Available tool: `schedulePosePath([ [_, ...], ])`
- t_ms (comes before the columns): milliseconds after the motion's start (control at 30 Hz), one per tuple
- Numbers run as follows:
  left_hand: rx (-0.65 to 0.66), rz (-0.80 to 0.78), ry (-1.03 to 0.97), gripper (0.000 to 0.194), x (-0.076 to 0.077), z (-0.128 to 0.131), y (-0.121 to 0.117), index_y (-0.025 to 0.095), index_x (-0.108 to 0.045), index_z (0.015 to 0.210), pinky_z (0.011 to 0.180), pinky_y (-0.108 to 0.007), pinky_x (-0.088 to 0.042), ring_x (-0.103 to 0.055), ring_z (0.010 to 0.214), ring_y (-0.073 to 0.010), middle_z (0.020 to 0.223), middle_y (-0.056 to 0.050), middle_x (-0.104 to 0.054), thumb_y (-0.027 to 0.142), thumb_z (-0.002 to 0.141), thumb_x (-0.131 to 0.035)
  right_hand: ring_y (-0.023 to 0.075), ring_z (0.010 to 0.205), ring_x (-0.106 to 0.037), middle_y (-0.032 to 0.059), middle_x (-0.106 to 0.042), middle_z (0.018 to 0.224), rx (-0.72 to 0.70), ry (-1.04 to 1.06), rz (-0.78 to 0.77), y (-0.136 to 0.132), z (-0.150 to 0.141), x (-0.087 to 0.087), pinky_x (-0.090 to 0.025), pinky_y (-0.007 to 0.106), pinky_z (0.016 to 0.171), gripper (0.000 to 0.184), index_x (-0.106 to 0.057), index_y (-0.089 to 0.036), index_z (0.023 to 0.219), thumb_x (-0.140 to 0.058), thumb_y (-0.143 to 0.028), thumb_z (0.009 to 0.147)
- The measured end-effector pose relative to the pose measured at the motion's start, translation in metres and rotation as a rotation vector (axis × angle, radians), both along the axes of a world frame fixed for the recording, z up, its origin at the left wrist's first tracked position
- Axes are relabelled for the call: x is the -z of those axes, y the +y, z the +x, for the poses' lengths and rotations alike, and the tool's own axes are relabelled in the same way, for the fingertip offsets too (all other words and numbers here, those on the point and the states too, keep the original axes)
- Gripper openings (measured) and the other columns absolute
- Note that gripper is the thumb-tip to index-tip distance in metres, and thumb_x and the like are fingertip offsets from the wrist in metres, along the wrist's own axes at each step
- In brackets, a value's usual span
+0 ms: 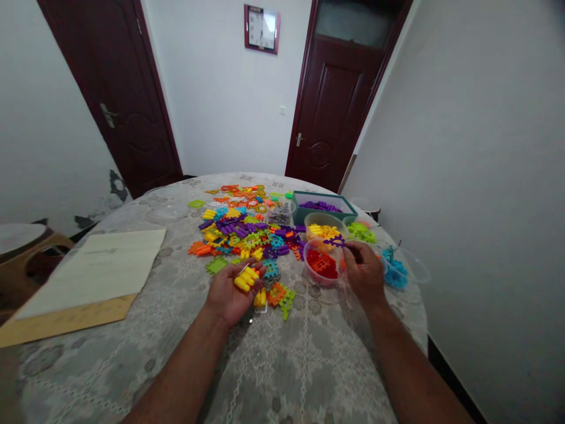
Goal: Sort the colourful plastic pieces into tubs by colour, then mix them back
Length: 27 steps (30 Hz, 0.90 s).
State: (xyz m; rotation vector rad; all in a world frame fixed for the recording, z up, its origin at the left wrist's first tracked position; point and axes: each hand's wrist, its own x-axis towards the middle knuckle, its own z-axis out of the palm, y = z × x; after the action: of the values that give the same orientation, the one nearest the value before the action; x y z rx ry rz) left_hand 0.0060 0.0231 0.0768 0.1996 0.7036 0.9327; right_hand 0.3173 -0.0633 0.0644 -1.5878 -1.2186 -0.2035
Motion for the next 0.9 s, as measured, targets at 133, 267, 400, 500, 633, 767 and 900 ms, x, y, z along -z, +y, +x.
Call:
schedulePosePath([
  [133,0.010,0.043,0.007,0.056,0.003,0.000,0.000,0.010,-0.060,0.127,0.055,-0.027,-0.062,-0.075,0.081,-0.0238,0.099,-0.016,-0.071,0.007,0.071,-0.055,0.0254,0.094,-0.071,0.0088,-0.078,0.104,-0.096,0.078,-0.133,0.001,-0.005,-0.005,-0.055,0.039,0.089,0.029,-0.073,-0.021,0.105,-0.060,-0.046,0.097],
  [267,0.019,0.110,0.025,0.048,0.005,0.002,-0.002,0.012,-0.062,0.125,0.062,-0.031,-0.063,-0.075,0.084,-0.0239,0.101,-0.015,-0.071,0.005,0.077,-0.059,0.0233,0.085,-0.069,0.0062,-0.078,0.095,-0.261,0.033,-0.355,0.012,-0.005,-0.029,-0.053,0.035,0.081,0.027,-0.076,-0.022,0.099,-0.061,-0.044,0.095],
  [400,0.041,0.168,0.061,0.040,0.005,0.004,-0.007,0.014,-0.066,0.119,0.062,-0.031,-0.062,-0.075,0.086,-0.0234,0.107,-0.014,-0.073,0.004,0.080,-0.065,0.0205,0.076,-0.067,0.0059,-0.077,0.089,-0.279,0.040,-0.389,0.053,0.014,-0.060,-0.052,0.032,0.072,0.029,-0.078,-0.020,0.100,-0.063,-0.042,0.091],
  [500,0.086,0.208,0.079,0.036,0.008,0.005,-0.009,0.015,-0.067,0.116,0.058,-0.028,-0.059,-0.074,0.085,-0.0212,0.113,-0.013,-0.073,0.007,0.081,-0.071,0.0198,0.074,-0.067,0.0092,-0.078,0.097,-0.134,0.110,-0.235,0.094,0.033,-0.078,-0.053,0.033,0.070,0.038,-0.076,-0.016,0.113,-0.062,-0.040,0.089],
  [633,0.152,0.264,0.091,0.037,0.015,0.004,-0.008,0.016,-0.067,0.117,0.051,-0.024,-0.053,-0.074,0.083,-0.0195,0.120,-0.013,-0.073,0.014,0.082,-0.075,0.0195,0.074,-0.068,0.0128,-0.078,0.111,-0.098,0.087,-0.182,0.115,0.029,-0.081,-0.055,0.036,0.075,0.047,-0.071,-0.014,0.131,-0.058,-0.035,0.091],
  [767,0.204,0.293,0.092,0.038,0.018,0.005,-0.008,0.015,-0.066,0.123,0.046,-0.022,-0.050,-0.075,0.083,-0.0206,0.129,-0.017,-0.071,0.019,0.085,-0.072,0.0215,0.083,-0.071,0.0095,-0.079,0.105,-0.350,0.024,-0.309,0.080,-0.030,-0.062,-0.055,0.035,0.079,0.034,-0.077,-0.018,0.116,-0.058,-0.036,0.095],
  [900,0.253,0.335,0.086,0.049,0.015,0.007,-0.012,0.012,-0.063,0.133,0.042,-0.022,-0.049,-0.075,0.083,-0.0220,0.128,-0.020,-0.071,0.018,0.085,-0.069,0.0191,0.081,-0.069,0.0055,-0.078,0.101,-0.610,-0.053,-0.426,0.033,-0.098,-0.038,-0.053,0.033,0.077,0.027,-0.076,-0.023,0.117,-0.060,-0.033,0.099],
])
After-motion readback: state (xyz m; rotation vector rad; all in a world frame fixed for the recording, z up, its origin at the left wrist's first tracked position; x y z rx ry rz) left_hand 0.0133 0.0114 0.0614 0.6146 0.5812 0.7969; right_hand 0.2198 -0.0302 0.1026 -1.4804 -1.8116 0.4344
